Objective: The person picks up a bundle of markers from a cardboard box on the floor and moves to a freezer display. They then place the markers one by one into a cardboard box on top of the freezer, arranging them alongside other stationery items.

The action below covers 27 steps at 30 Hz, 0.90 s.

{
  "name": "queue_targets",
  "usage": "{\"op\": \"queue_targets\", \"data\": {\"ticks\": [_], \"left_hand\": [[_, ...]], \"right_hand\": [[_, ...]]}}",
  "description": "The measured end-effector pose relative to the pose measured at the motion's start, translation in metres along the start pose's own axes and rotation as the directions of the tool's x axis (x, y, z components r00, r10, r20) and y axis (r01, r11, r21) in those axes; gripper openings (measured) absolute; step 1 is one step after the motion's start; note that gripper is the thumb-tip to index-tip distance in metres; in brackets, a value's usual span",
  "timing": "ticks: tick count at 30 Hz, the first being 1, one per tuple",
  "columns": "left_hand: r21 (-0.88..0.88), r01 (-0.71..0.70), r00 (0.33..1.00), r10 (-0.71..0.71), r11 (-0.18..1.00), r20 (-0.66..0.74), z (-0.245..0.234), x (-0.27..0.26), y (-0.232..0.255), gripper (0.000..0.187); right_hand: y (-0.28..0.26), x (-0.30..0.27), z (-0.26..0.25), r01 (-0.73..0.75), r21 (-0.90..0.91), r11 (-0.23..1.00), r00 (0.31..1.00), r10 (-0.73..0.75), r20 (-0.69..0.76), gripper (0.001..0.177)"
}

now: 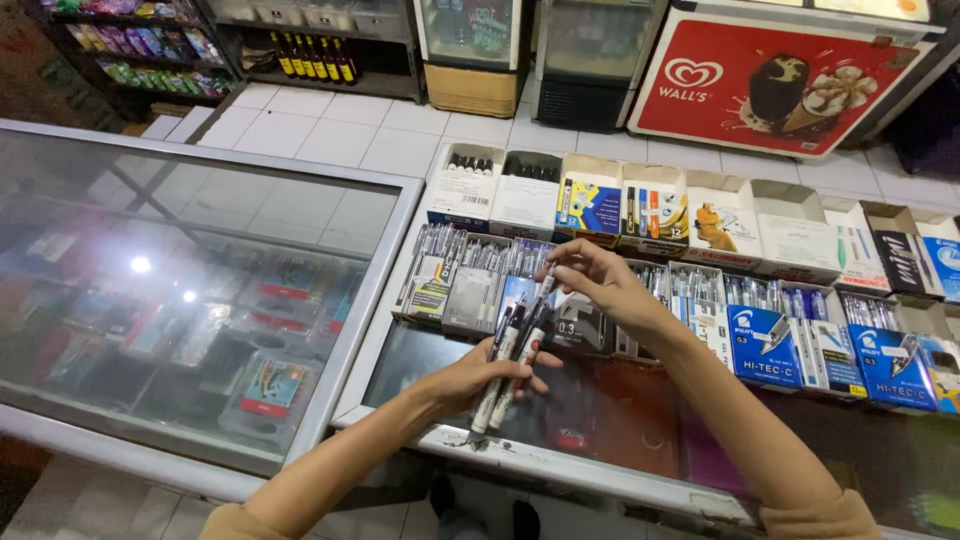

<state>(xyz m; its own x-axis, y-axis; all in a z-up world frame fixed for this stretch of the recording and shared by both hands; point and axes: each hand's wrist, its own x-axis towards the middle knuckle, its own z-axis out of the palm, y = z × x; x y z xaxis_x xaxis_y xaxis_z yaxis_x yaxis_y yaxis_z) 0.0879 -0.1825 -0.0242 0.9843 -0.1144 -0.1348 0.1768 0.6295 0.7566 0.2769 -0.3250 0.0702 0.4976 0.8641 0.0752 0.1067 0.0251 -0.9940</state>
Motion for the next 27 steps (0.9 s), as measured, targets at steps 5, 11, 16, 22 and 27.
{"op": "queue_targets", "data": {"ticks": [5,11,16,22,27], "left_hand": [[-0.030,-0.011,1.000,0.011,0.999,-0.009,0.007,-0.004,0.007,0.024],[-0.062,-0.022,0.999,0.020,0.998,-0.027,0.006,-0.003,0.005,0.022],[-0.078,-0.035,0.999,0.033,0.996,-0.034,0.006,-0.003,0.007,0.022],[-0.029,0.036,0.999,-0.036,0.999,0.008,0.036,-0.021,0.042,0.019],[0.116,0.091,0.993,-0.098,0.989,0.064,0.016,-0.031,0.061,0.022]], "right_hand": [[0.018,0.003,-0.002,0.038,0.009,0.999,0.994,-0.036,-0.101,0.027],[0.001,-0.004,0.011,0.025,0.043,0.999,0.999,-0.023,-0.035,0.051],[-0.009,-0.004,0.016,0.024,0.081,0.996,1.000,-0.024,-0.006,0.062],[-0.026,0.023,0.005,0.257,-0.012,0.966,0.906,-0.246,-0.345,0.064],[-0.014,0.067,0.019,0.389,-0.183,0.903,0.807,-0.430,-0.406,0.054]]}}
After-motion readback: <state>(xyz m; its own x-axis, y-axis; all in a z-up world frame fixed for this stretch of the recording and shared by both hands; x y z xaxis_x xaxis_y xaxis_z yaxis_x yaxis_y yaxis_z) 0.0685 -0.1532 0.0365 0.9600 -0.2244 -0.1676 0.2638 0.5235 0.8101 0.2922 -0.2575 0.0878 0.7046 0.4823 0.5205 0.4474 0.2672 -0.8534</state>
